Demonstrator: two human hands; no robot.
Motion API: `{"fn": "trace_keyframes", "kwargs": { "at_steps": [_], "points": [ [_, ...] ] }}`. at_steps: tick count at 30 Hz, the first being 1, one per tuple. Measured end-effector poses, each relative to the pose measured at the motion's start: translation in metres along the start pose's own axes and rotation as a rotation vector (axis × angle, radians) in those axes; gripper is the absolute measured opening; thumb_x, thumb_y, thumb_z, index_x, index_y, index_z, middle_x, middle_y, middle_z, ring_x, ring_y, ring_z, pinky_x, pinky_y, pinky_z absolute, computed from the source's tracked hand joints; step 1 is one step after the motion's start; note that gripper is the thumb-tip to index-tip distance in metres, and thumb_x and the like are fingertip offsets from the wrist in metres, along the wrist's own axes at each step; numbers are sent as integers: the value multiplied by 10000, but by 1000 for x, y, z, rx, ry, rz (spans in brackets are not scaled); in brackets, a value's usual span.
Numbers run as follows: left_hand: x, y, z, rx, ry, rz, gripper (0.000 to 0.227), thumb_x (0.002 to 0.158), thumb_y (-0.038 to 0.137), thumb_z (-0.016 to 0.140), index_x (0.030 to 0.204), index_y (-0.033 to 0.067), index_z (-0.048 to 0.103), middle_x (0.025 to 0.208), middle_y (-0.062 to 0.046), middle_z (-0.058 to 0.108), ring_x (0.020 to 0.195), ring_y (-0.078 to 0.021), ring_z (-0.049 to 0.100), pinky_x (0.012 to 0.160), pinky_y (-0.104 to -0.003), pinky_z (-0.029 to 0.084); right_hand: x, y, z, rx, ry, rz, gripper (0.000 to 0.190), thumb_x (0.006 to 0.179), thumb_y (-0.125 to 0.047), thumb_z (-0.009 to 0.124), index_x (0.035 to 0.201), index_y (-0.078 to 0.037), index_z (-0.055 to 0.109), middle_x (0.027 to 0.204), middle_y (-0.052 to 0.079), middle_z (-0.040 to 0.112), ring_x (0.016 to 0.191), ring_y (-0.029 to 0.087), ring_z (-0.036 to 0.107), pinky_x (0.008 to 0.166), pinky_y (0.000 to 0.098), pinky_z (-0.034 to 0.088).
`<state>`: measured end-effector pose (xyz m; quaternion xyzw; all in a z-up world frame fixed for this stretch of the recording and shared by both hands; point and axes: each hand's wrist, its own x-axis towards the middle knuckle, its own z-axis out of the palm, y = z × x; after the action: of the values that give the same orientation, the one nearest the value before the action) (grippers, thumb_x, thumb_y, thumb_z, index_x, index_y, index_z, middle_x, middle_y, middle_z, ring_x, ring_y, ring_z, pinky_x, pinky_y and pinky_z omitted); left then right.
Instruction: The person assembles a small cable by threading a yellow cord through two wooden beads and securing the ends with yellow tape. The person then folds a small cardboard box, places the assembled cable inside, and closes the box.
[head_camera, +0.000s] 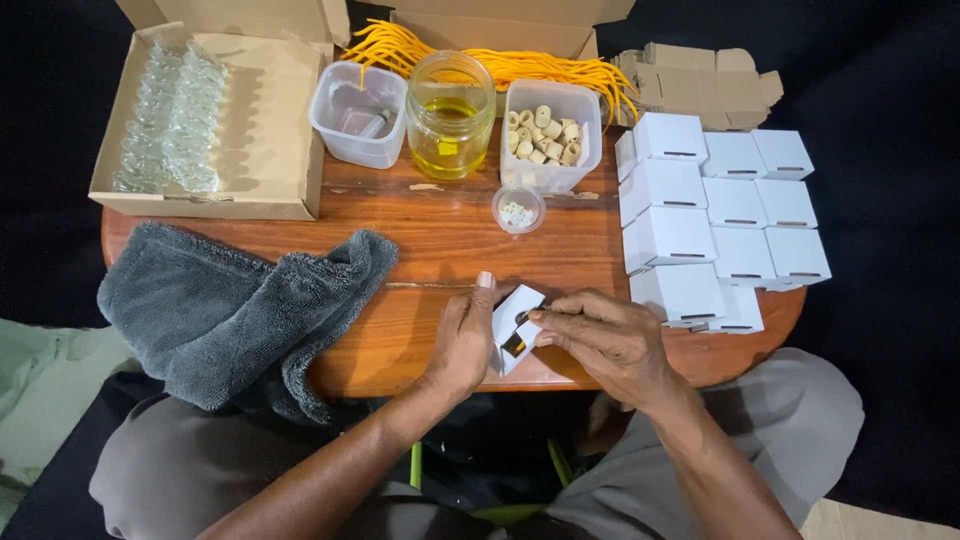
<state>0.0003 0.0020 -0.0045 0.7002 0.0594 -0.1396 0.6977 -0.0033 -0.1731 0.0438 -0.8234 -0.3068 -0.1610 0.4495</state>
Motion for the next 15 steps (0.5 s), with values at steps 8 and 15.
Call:
{"fn": "trace_keyframes", "kwargs": {
  "at_steps": [8, 15],
  "points": [
    [3, -22, 0, 77, 31, 20, 698, 1074, 464, 375, 750, -24, 753, 597, -125, 591, 634, -272, 591, 648, -402, 464, 1, -2, -1, 4, -7, 2, 109, 852, -68, 799, 955, -80, 829, 804, 80, 767, 625, 230, 740, 531, 318, 590],
    [-1, -15, 2, 95, 44, 13, 730, 1063, 508, 391, 651, -14, 692, 541, -116, 554, 586, -264, 583, 619, -399, 462, -1, 4, 0, 89, 7, -15, 91, 856, -9, 776, 932, -44, 812, 780, 102, 762, 615, 243, 738, 520, 323, 594]
  ]
}}
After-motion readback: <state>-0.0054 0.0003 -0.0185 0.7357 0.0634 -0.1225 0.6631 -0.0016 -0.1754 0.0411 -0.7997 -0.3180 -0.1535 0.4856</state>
